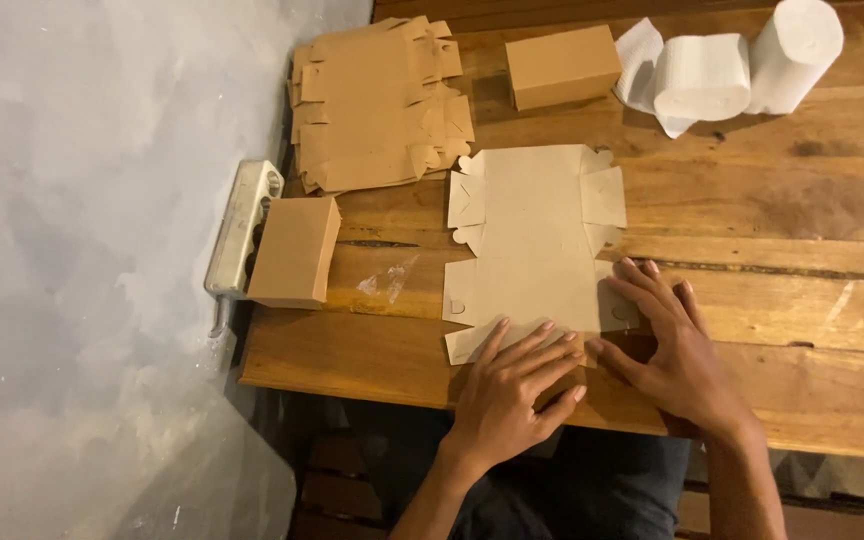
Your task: Assembling cardboard boxes by folding flat templates along pre-scored lines and tucking in the flaps.
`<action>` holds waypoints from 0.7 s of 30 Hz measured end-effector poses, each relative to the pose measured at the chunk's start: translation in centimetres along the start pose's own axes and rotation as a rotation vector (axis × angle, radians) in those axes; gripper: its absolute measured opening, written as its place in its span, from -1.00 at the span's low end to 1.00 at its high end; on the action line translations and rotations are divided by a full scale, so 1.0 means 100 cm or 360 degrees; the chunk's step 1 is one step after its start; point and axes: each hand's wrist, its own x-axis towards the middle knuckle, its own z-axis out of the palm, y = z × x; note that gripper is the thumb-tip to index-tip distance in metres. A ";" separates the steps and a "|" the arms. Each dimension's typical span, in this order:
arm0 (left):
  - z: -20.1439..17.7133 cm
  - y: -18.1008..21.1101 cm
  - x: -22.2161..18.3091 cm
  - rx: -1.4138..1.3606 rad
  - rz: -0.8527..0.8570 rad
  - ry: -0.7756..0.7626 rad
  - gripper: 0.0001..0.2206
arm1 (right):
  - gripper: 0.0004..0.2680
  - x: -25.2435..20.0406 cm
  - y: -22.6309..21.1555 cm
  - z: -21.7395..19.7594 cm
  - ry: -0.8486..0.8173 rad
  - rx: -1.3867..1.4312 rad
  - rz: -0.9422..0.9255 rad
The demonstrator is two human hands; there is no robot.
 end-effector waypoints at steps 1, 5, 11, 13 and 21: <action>0.000 0.001 0.000 0.0007 -0.0002 0.0011 -0.72 | -0.46 0.000 0.001 -0.001 -0.0002 -0.0003 -0.0013; -0.001 0.001 -0.001 0.0015 -0.0004 -0.0001 -0.71 | -0.39 -0.002 -0.001 -0.005 -0.0086 0.0080 -0.0026; -0.008 0.009 0.003 -0.0268 -0.0013 0.0008 -0.69 | -0.35 -0.001 0.015 -0.001 -0.0090 0.0045 -0.0074; -0.034 0.032 0.006 -0.0521 -0.0029 0.0019 -0.70 | -0.33 0.000 0.013 -0.002 -0.0092 0.0016 -0.0116; -0.036 0.126 0.040 -0.1170 -0.0176 -0.0074 -0.83 | -0.44 -0.001 -0.018 -0.003 0.0013 0.0012 0.0118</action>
